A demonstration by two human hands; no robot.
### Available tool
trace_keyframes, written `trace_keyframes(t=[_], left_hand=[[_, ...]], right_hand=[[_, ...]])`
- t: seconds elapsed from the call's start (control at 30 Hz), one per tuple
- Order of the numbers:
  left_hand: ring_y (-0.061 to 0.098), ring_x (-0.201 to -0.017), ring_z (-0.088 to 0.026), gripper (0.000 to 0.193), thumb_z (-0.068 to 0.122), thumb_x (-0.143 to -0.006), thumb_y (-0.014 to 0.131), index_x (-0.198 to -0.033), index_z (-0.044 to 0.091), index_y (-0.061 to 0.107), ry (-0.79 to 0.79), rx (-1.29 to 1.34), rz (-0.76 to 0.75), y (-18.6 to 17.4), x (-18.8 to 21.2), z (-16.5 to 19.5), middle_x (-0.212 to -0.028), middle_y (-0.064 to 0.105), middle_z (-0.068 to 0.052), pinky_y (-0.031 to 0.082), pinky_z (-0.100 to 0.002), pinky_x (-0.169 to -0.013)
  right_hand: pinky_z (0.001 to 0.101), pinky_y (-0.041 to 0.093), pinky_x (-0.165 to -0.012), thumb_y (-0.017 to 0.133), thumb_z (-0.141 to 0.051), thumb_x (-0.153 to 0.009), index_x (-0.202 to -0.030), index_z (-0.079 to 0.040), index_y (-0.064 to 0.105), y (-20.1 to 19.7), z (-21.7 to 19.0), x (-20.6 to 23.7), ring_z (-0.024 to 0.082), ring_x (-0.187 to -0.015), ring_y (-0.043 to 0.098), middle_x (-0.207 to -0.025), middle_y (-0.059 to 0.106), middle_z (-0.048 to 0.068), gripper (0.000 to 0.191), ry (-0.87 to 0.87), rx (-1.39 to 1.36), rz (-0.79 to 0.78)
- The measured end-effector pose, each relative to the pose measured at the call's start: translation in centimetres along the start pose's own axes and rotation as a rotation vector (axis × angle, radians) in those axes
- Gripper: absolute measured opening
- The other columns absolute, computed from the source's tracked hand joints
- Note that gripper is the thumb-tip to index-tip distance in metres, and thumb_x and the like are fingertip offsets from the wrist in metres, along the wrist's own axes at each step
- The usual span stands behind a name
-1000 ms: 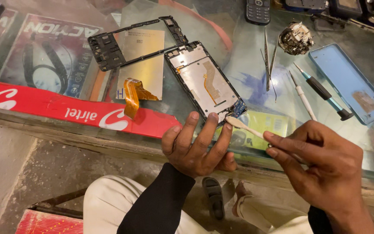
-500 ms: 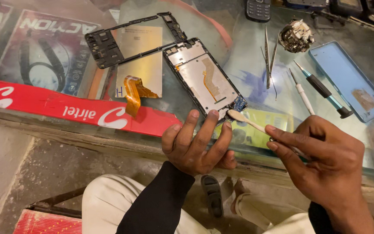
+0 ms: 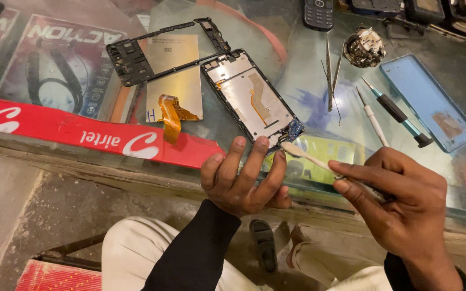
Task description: The person uses a precision screwdriver to remove small screws and components from the bottom edge of a disassembled mobile phone. They then apply a liquid from a spray bottle onto a cotton swab and clean the same area of the phone's internal frame.
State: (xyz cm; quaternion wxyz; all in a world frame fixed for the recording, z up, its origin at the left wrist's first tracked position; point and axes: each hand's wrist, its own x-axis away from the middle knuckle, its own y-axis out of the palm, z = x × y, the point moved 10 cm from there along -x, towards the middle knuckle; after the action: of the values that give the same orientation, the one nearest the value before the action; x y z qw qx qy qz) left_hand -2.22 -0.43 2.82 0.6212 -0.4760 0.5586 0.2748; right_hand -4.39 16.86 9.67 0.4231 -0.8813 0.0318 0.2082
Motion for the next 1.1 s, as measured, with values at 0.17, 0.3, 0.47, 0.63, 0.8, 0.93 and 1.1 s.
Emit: trace_keyframes(t=[0.17,0.3,0.47,0.63,0.8,0.93,1.1], left_hand=[[0.056,-0.127,-0.025,0.042,0.047,-0.106,0.04,-0.112,0.027,0.076,-0.003,0.003,-0.01,0.1,0.3,0.1,-0.134,0.067,-0.005,0.035,-0.044,-0.108],[0.057,-0.126,-0.026,0.029,0.047,-0.107,0.042,-0.108,0.024,0.059,-0.001,0.034,-0.001,0.2,0.5,0.0,-0.134,0.068,-0.006,0.035,-0.044,-0.105],[0.059,-0.125,-0.026,0.029,0.046,-0.107,0.044,-0.109,0.018,0.048,-0.023,0.064,0.018,0.2,0.7,-0.2,-0.131,0.07,-0.007,0.036,-0.044,-0.104],[0.059,-0.125,-0.026,0.03,0.046,-0.108,0.044,-0.109,0.016,0.043,-0.03,0.078,0.02,0.2,0.8,-0.3,-0.131,0.071,-0.008,0.034,-0.044,-0.106],[0.059,-0.125,-0.025,0.031,0.046,-0.108,0.044,-0.109,0.015,0.043,-0.039,0.083,0.031,0.1,0.7,-0.4,-0.13,0.072,-0.008,0.034,-0.043,-0.107],[0.06,-0.124,-0.025,0.03,0.045,-0.108,0.045,-0.106,0.015,0.042,-0.044,0.095,0.034,0.1,0.6,-0.4,-0.127,0.072,-0.008,0.034,-0.044,-0.107],[0.06,-0.122,-0.025,0.03,0.045,-0.108,0.044,-0.105,0.015,0.041,-0.044,0.094,0.043,0.0,0.5,-0.5,-0.127,0.073,-0.008,0.035,-0.042,-0.106]], right_hand=[[0.0261,0.031,-0.053,0.083,-0.004,-0.078,-0.11,-0.007,0.077,0.1,-0.7,0.2,0.008,-0.057,0.041,-0.066,0.047,0.0,0.033,-0.108,-0.062,-0.012],[0.0277,0.03,-0.05,0.082,-0.002,-0.076,-0.108,-0.007,0.079,0.0,1.1,0.2,0.009,-0.055,0.043,-0.063,0.051,-0.001,0.033,0.035,-0.073,-0.032],[0.0293,0.03,-0.05,0.084,-0.003,-0.074,-0.107,-0.006,0.079,0.3,0.4,0.3,0.01,-0.054,0.04,-0.062,0.044,0.002,0.034,-0.042,0.015,-0.058],[0.0266,0.033,-0.053,0.081,-0.001,-0.08,-0.112,-0.005,0.078,-0.5,0.5,0.2,0.009,-0.059,0.044,-0.068,0.049,0.0,0.032,-0.014,-0.048,0.028],[0.0274,0.03,-0.052,0.083,-0.004,-0.076,-0.108,-0.004,0.079,0.3,0.2,0.1,0.01,-0.056,0.041,-0.064,0.048,0.002,0.033,-0.028,-0.077,-0.044],[0.0278,0.03,-0.052,0.082,-0.004,-0.08,-0.111,-0.004,0.079,-0.3,0.6,0.2,0.011,-0.055,0.04,-0.066,0.05,0.003,0.032,0.027,0.042,0.036],[0.0253,0.033,-0.055,0.081,-0.006,-0.083,-0.113,-0.007,0.078,0.2,-0.3,0.0,0.008,-0.061,0.044,-0.069,0.05,-0.002,0.03,-0.058,-0.129,0.005]])
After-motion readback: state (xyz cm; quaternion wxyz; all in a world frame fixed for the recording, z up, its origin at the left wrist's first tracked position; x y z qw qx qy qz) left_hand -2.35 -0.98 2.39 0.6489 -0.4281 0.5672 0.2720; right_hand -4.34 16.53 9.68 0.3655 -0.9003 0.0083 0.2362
